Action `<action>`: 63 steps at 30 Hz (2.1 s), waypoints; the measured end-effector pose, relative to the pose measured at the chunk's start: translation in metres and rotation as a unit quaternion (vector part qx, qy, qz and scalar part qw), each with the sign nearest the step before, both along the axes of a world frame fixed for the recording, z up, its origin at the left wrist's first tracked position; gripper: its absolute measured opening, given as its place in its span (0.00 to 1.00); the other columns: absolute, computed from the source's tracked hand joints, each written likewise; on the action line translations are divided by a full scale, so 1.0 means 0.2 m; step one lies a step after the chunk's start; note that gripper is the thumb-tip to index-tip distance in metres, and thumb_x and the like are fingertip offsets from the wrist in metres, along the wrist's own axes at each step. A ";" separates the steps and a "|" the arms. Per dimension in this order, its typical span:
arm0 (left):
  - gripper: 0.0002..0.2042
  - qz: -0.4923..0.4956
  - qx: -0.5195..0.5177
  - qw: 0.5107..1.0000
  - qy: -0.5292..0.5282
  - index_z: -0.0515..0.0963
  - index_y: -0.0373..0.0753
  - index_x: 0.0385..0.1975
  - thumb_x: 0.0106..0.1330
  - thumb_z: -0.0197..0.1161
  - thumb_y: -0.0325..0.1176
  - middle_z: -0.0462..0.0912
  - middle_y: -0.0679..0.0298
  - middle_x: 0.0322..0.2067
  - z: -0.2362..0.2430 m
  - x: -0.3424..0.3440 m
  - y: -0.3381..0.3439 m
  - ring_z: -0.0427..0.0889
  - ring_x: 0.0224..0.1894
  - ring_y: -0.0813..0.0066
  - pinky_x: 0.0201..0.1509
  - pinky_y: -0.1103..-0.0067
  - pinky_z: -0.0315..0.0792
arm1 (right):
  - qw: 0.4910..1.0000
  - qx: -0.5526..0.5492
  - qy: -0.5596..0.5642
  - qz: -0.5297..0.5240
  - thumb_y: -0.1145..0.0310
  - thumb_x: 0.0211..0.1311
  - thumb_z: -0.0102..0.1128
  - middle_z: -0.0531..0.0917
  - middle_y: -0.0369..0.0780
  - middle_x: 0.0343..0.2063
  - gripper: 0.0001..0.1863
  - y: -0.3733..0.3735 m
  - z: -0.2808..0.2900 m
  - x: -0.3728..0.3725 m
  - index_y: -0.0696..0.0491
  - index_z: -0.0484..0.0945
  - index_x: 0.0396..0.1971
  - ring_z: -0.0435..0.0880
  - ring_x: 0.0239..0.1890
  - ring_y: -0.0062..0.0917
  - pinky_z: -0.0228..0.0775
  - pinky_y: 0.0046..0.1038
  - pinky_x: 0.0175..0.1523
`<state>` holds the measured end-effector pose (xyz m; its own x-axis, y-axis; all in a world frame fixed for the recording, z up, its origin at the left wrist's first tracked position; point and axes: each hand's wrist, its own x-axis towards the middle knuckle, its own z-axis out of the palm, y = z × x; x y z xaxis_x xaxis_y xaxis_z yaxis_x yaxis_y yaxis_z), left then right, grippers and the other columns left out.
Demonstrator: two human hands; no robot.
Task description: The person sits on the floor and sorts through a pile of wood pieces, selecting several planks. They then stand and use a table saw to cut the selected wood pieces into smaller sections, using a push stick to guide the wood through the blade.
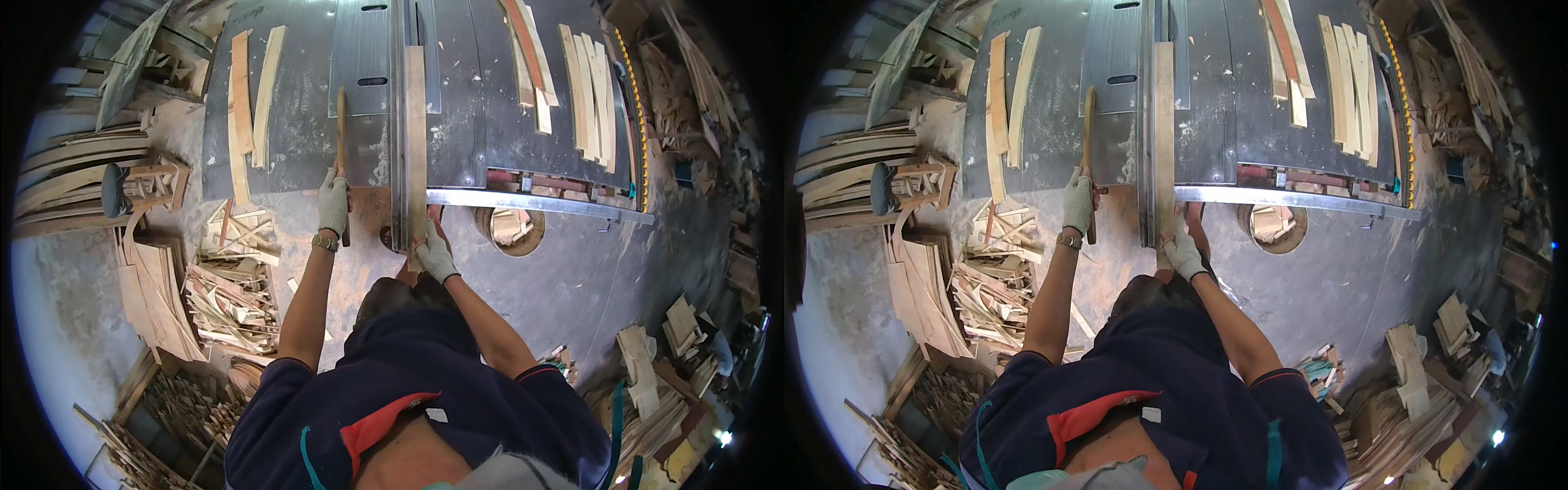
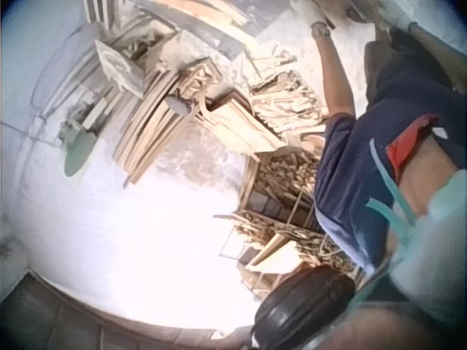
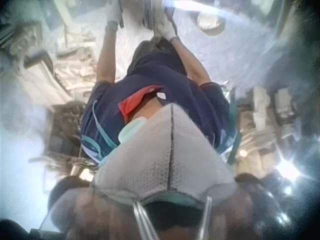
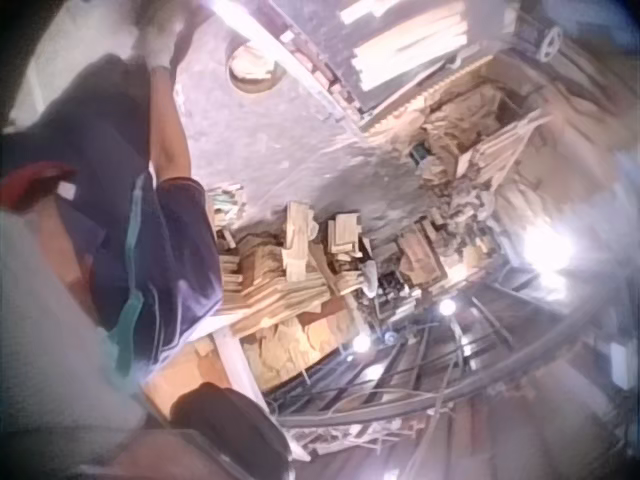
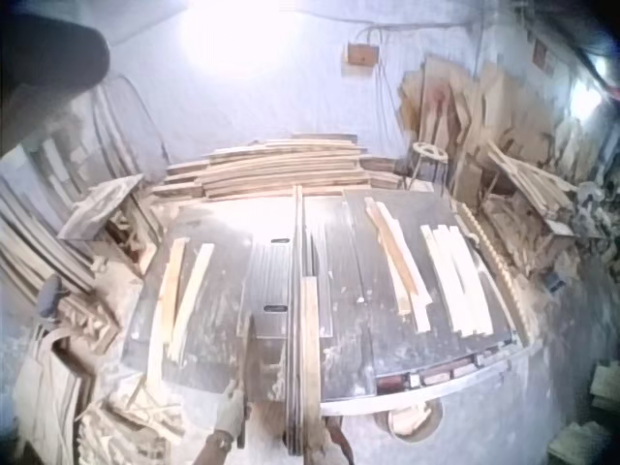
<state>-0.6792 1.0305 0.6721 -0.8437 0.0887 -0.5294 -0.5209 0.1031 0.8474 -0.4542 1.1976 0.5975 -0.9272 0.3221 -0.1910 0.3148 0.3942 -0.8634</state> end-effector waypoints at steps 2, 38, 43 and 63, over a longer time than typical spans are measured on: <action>0.14 0.002 -0.005 1.000 -0.012 0.72 0.39 0.56 0.75 0.50 0.37 0.70 0.71 0.21 0.07 0.03 0.02 0.68 0.14 0.83 0.15 0.83 0.64 | 0.989 -0.109 -0.100 -0.004 0.64 0.69 0.53 0.80 0.59 0.49 0.40 0.08 0.06 -0.13 0.52 0.45 0.76 0.84 0.46 0.46 0.73 0.36 0.52; 0.20 -0.016 0.051 0.996 -0.066 0.71 0.42 0.63 0.76 0.55 0.42 0.71 0.71 0.25 0.36 0.42 -0.14 0.66 0.14 0.85 0.16 0.85 0.61 | 0.863 0.394 -0.041 0.313 0.51 0.50 0.69 0.66 0.55 0.66 0.40 0.34 0.29 -0.47 0.52 0.70 0.63 0.59 0.73 0.47 0.47 0.62 0.72; 0.25 -0.063 0.067 0.991 -0.100 0.65 0.43 0.69 0.76 0.54 0.46 0.73 0.70 0.27 0.38 0.51 -0.13 0.68 0.17 0.85 0.18 0.86 0.64 | 0.879 0.369 -0.055 0.297 0.51 0.48 0.71 0.71 0.55 0.62 0.42 0.41 0.29 -0.62 0.50 0.70 0.64 0.64 0.70 0.47 0.54 0.59 0.69; 0.21 -0.136 0.004 0.982 -0.129 0.70 0.41 0.62 0.77 0.49 0.47 0.71 0.72 0.28 0.48 0.96 -0.05 0.69 0.19 0.85 0.21 0.85 0.66 | 0.925 0.321 -0.005 0.205 0.53 0.56 0.65 0.78 0.42 0.60 0.26 0.55 0.11 -0.82 0.48 0.79 0.53 0.70 0.68 0.34 0.58 0.45 0.71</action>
